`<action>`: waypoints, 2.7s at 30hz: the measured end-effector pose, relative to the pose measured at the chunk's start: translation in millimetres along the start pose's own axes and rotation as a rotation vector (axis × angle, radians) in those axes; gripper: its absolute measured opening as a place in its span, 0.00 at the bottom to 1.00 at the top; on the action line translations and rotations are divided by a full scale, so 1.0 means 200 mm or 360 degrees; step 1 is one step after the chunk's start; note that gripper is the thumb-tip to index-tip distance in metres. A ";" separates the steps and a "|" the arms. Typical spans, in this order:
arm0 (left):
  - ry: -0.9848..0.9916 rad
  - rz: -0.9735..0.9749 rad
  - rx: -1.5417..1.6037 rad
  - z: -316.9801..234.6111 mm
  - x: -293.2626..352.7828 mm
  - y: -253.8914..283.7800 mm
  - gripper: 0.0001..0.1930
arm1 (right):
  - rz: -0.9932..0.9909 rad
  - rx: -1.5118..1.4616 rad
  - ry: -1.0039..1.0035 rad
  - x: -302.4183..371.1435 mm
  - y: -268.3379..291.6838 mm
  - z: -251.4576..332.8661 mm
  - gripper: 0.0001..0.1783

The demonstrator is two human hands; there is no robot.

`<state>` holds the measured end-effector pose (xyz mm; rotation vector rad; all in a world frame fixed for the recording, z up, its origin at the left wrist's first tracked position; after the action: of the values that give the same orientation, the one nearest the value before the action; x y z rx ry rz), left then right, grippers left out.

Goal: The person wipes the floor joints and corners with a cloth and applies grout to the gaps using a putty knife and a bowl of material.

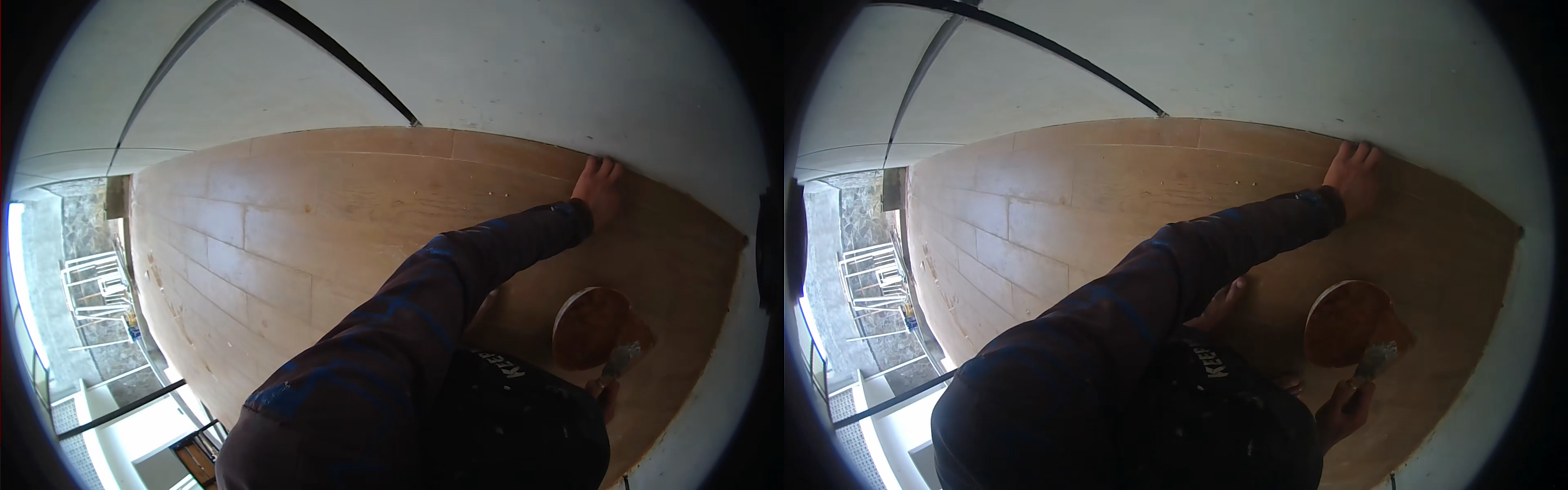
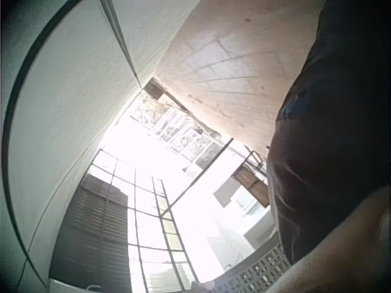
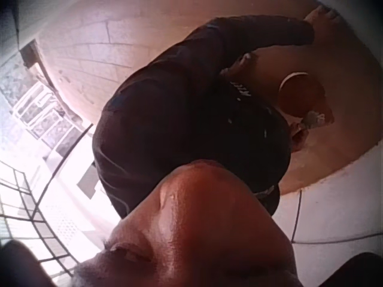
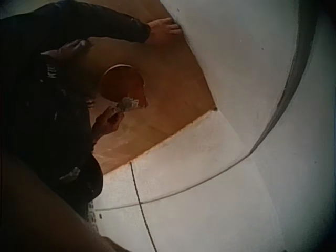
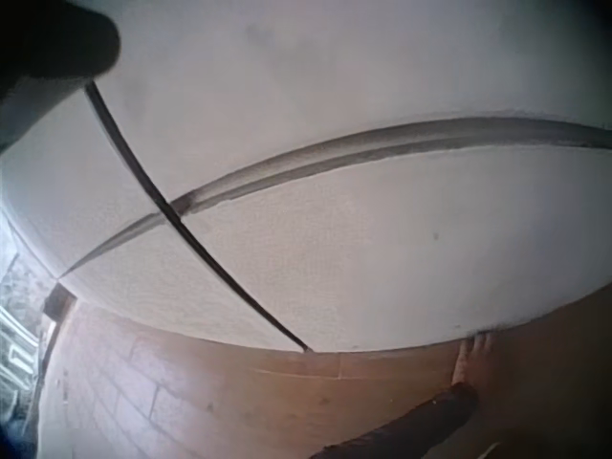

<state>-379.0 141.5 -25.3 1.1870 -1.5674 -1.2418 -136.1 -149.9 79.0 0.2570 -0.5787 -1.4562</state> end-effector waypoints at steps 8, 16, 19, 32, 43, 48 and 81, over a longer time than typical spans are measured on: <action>-0.0094 0.0121 -0.0547 -0.01 -0.05 -0.11 0.18 | 0.0048 -0.0226 -0.0434 0.02 0.03 0.11 0.03; -0.0248 0.0455 -0.0566 -0.23 -0.52 -0.45 0.22 | -0.0086 -0.0237 -0.0466 -0.05 0.30 0.09 0.13; -0.0216 0.0953 -0.0227 -0.22 -0.65 -0.56 0.22 | -0.0009 -0.0156 -0.0363 -0.10 0.36 0.06 0.12; -0.0165 0.0697 -0.0371 -0.01 -0.38 -0.29 0.12 | 0.0273 -0.0260 -0.0238 -0.39 0.12 0.21 0.10; -0.0660 0.0329 -0.1026 0.08 -0.06 0.04 0.03 | 0.0242 -0.1065 -0.0321 -0.53 0.08 0.11 0.11; -0.0604 0.0460 -0.1209 0.09 -0.05 0.14 0.01 | 0.0210 -0.0974 -0.0319 -0.66 0.16 0.00 0.13; -0.0479 0.0537 -0.0535 -0.41 -0.57 0.08 0.22 | -0.0191 -0.1346 -0.0277 -0.95 0.21 -0.34 0.18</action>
<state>-276.2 233.0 4.4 0.5157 -1.6083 -1.4274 -67.0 28.1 2.8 -0.5109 -0.0460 -1.7221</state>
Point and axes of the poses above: each hand's wrist, its own x-axis away from the middle knuckle, its own y-axis out of the back of the hand, z = x × y, the point moved 7 cm from there along -x, towards the middle knuckle, and after that the axes turned 12 degrees about z, right-handed, at the moved point
